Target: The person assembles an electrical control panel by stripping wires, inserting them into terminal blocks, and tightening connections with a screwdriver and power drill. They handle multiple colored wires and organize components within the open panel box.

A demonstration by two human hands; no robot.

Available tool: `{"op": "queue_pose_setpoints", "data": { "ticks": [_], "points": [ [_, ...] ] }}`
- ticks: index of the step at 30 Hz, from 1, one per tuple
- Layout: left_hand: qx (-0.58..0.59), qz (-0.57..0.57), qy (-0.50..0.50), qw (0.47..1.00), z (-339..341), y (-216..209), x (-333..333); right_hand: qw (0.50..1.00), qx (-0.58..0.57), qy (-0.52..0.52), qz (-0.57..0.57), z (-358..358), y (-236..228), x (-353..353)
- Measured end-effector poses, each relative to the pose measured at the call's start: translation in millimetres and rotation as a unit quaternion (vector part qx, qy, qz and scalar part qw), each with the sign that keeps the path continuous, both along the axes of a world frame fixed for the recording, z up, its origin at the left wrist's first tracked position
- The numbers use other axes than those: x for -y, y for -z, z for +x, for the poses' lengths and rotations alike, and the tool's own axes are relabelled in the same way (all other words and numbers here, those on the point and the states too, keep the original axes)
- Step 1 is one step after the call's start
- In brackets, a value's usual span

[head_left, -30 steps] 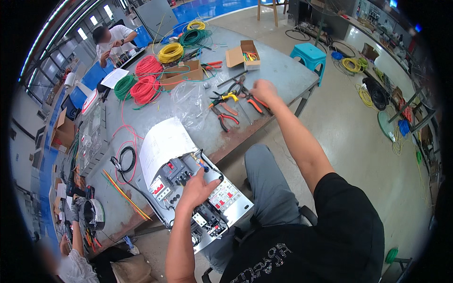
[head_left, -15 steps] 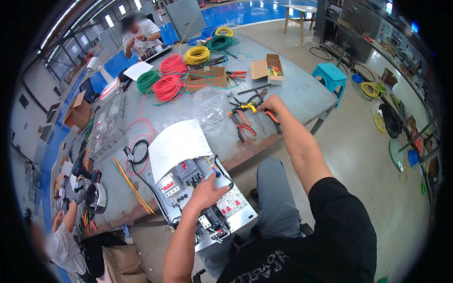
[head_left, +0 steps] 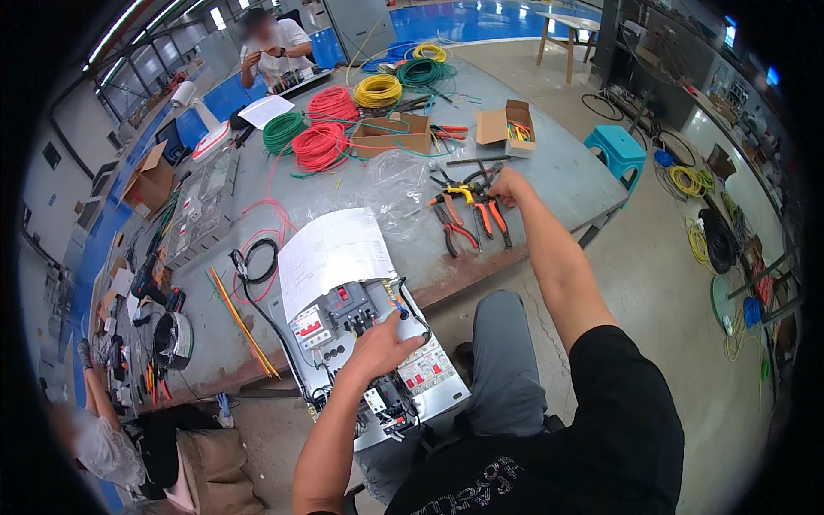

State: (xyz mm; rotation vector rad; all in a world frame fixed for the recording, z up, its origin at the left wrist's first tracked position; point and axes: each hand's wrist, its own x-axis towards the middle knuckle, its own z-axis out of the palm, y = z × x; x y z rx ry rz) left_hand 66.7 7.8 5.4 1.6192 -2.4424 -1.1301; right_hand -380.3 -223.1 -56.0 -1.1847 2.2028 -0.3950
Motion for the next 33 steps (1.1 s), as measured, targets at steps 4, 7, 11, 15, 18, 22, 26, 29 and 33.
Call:
{"op": "queue_pose_setpoints", "data": {
  "ticks": [4, 7, 11, 15, 18, 22, 26, 29, 33],
  "points": [
    [0.025, 0.032, -0.001, 0.999, -3, -12, 0, 0.976, -0.196, -0.037, -0.091, 7, 20, 4],
    [-0.012, -0.001, 0.010, 1.000, -3, 1, 4, 0.971, -0.189, -0.032, -0.142, -21, 27, 12],
    [-0.006, -0.003, 0.005, 1.000, -1, 0, 1, 0.991, 0.026, 0.007, -0.128, -28, 0, 17],
    [-0.012, 0.006, 0.007, 1.000, -1, 1, 3, 0.986, 0.112, 0.024, -0.120, -20, -29, 12],
    [0.003, 0.021, -0.003, 1.000, 0, -4, 1, 0.963, 0.258, 0.043, -0.066, -5, -47, 0],
    [-0.012, 0.003, 0.005, 1.000, -3, 1, 2, 0.908, 0.408, 0.049, -0.077, -12, -60, -9],
    [-0.028, -0.004, -0.005, 1.000, 0, 5, 1, 0.889, 0.441, 0.050, -0.118, 4, -66, -22],
    [-0.033, -0.009, -0.004, 0.999, 3, 5, 1, 0.834, 0.530, -0.005, -0.150, 16, -61, -40],
    [0.002, 0.027, 0.016, 1.000, -2, -5, 4, 0.831, 0.497, -0.055, -0.245, 31, -57, -55]
  ]
}}
